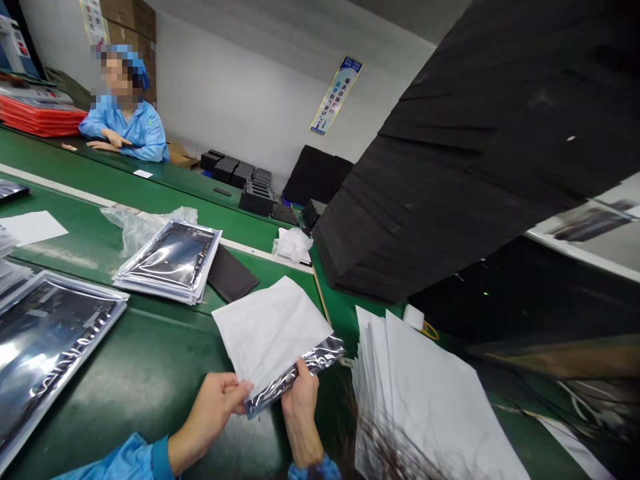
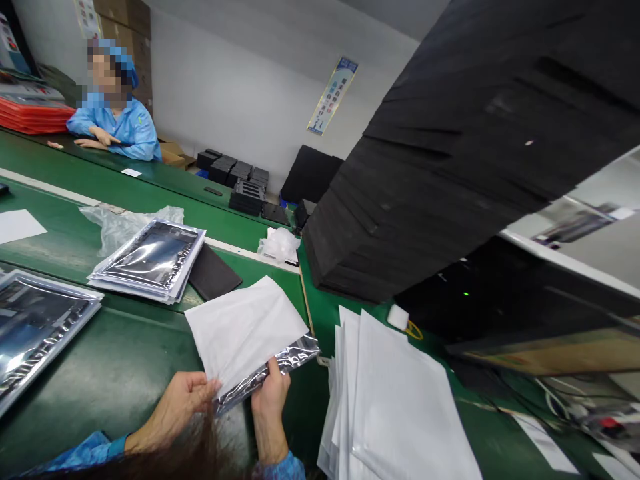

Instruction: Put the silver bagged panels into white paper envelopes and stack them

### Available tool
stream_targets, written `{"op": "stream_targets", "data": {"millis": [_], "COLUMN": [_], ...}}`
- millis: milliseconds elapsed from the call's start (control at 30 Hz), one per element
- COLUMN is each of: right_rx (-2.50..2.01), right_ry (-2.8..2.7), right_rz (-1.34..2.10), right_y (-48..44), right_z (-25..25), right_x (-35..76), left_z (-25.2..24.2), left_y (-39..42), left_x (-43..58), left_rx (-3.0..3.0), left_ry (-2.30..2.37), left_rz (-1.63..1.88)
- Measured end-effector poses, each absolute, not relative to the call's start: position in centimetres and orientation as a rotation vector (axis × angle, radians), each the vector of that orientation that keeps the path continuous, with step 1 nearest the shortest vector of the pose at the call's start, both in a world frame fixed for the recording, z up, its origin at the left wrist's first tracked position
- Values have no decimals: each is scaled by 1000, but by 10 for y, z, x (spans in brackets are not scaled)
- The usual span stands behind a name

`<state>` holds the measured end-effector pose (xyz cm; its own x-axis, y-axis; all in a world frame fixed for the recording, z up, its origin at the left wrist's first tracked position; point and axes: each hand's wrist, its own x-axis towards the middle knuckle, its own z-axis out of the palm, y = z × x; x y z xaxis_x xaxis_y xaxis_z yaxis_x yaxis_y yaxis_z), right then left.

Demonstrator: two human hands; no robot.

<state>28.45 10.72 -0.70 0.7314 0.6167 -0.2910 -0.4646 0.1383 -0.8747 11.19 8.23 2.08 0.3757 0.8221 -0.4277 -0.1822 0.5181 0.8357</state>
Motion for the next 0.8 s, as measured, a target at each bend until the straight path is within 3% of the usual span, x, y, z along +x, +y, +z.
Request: {"op": "stream_targets", "data": {"millis": [367, 633, 800], "right_rx": [-1104, -1120, -1091], "right_ry": [-223, -158, -225], "right_rz": [878, 858, 901], "right_y": [102, 103, 103], "right_z": [15, 7, 13], "right_x": [277, 279, 277], "left_z": [32, 10, 20], "left_y": [114, 89, 89], "left_x": [83, 111, 97], "left_rx": [844, 938, 1117], "left_ry": [1018, 973, 785], "left_rz": [804, 636, 327]}}
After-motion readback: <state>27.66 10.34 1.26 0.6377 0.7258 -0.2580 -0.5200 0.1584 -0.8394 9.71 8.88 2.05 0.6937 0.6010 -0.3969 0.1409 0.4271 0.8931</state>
